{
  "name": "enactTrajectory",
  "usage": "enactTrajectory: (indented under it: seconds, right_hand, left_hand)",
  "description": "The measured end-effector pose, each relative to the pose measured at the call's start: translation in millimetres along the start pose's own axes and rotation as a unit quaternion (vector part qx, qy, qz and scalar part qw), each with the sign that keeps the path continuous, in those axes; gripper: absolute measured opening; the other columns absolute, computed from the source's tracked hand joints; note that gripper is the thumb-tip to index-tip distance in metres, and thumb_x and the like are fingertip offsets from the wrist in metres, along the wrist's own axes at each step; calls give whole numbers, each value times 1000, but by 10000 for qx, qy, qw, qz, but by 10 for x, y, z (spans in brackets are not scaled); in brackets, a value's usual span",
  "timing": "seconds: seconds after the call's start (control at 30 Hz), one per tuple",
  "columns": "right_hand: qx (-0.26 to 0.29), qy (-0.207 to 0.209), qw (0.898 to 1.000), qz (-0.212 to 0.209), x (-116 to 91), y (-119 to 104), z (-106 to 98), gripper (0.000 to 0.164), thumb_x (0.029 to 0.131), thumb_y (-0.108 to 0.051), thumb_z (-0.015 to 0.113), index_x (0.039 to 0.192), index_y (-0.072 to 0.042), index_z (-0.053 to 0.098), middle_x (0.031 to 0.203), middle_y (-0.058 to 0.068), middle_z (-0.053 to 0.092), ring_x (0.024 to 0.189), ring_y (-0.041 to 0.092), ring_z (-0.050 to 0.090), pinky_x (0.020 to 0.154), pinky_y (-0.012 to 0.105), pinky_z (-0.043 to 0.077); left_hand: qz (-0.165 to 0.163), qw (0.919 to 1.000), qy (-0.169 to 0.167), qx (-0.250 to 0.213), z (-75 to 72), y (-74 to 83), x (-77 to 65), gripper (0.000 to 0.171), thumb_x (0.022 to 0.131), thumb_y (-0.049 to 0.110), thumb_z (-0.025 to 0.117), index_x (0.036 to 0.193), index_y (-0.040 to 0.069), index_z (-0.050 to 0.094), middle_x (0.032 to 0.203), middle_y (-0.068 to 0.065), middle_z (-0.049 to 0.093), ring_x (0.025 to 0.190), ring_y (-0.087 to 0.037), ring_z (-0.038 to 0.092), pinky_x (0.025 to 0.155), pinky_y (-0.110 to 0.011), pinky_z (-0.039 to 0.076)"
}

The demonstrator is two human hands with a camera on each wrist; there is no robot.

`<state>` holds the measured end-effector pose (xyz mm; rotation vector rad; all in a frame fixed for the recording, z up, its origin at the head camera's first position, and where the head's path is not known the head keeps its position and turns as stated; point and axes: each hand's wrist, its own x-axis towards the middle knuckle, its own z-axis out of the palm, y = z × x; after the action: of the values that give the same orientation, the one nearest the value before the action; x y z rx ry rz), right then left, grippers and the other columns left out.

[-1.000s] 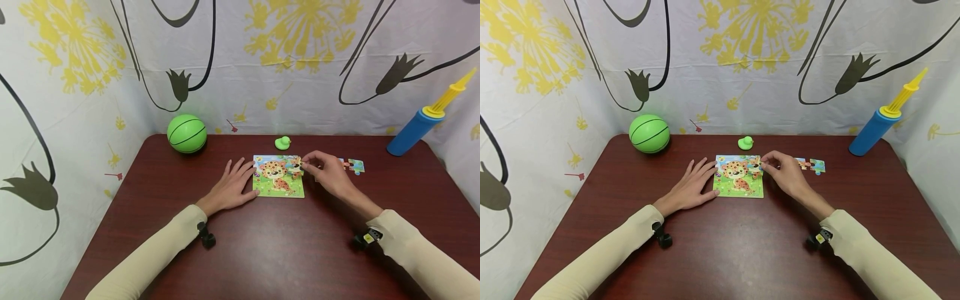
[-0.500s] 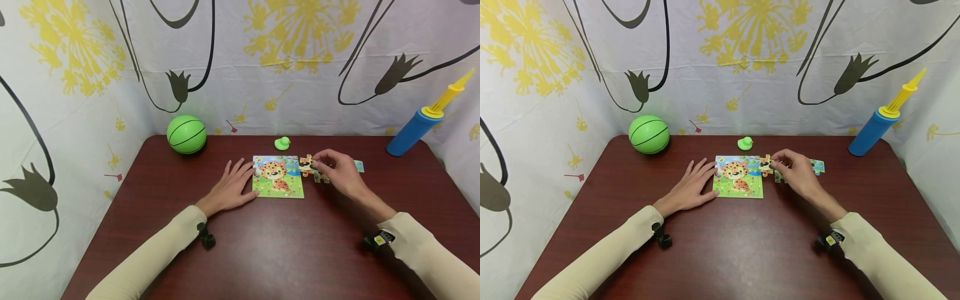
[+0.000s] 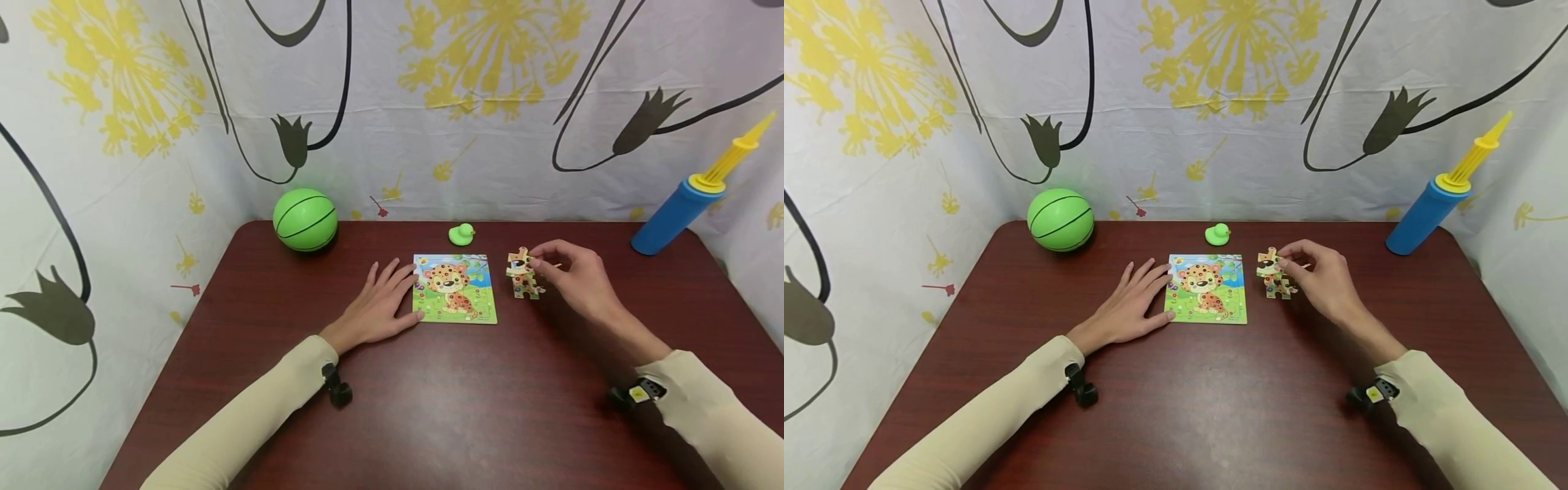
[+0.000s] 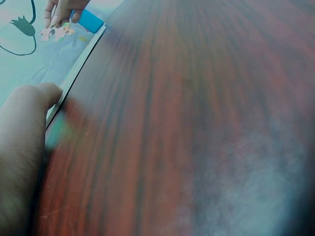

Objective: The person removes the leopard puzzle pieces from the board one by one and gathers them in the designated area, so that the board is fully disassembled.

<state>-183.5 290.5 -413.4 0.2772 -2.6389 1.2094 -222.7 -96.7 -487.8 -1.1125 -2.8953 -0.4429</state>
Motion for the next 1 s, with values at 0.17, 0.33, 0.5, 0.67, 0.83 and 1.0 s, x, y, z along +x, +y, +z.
enactTrajectory:
  seconds: [0.17, 0.33, 0.5, 0.67, 0.83, 1.0]
  right_hand:
    - [-60, 38, 10000, 3, -26, 52, -98, 20, 110, -13, 70, 128, -5, 75, 111, 13, 72, 86, 20, 67, 71, 23, 53]
    - [-184, 127, 9997, 17, -45, 124, -195, 20, 110, -12, 70, 128, -5, 75, 105, 14, 71, 82, 18, 63, 68, 22, 49]
    - [-294, 171, 9994, 108, -70, 188, -270, 21, 111, -13, 69, 129, -5, 74, 103, 16, 71, 81, 18, 62, 65, 22, 48]
    - [-387, 147, 9988, 255, -103, 282, -286, 21, 111, -12, 68, 128, -2, 74, 98, 18, 71, 76, 14, 60, 62, 20, 46]
    - [-365, 58, 9985, 396, -178, 412, -283, 22, 112, -13, 67, 128, -1, 74, 101, 19, 72, 77, 13, 62, 65, 19, 49]
    - [-293, -7, 9981, 541, -230, 529, -296, 22, 112, -15, 68, 127, 0, 75, 103, 14, 73, 77, 11, 63, 65, 20, 50]
  left_hand:
    - [-14, 10000, -4, -67, 0, 2, -2, 83, 108, 65, 55, 171, 13, 41, 180, -5, 31, 170, -35, 14, 132, -68, 4]
    - [-32, 10000, -4, -20, 7, -4, -1, 83, 108, 66, 54, 171, 13, 41, 180, -5, 31, 170, -35, 14, 132, -68, 4]
    - [-32, 10000, -14, -9, 9, -6, 2, 83, 108, 67, 54, 170, 13, 41, 180, -4, 31, 170, -34, 14, 133, -68, 4]
    - [-26, 10000, 6, -49, 7, -9, -7, 83, 108, 66, 54, 170, 13, 42, 180, -4, 31, 170, -35, 14, 132, -68, 4]
    - [-12, 10000, 30, -47, 6, -12, -7, 83, 108, 66, 54, 170, 13, 42, 179, -5, 31, 170, -35, 15, 132, -68, 4]
    - [-10, 10000, 15, -83, 6, -8, -1, 83, 108, 66, 54, 170, 13, 41, 180, -5, 31, 170, -35, 14, 132, -68, 3]
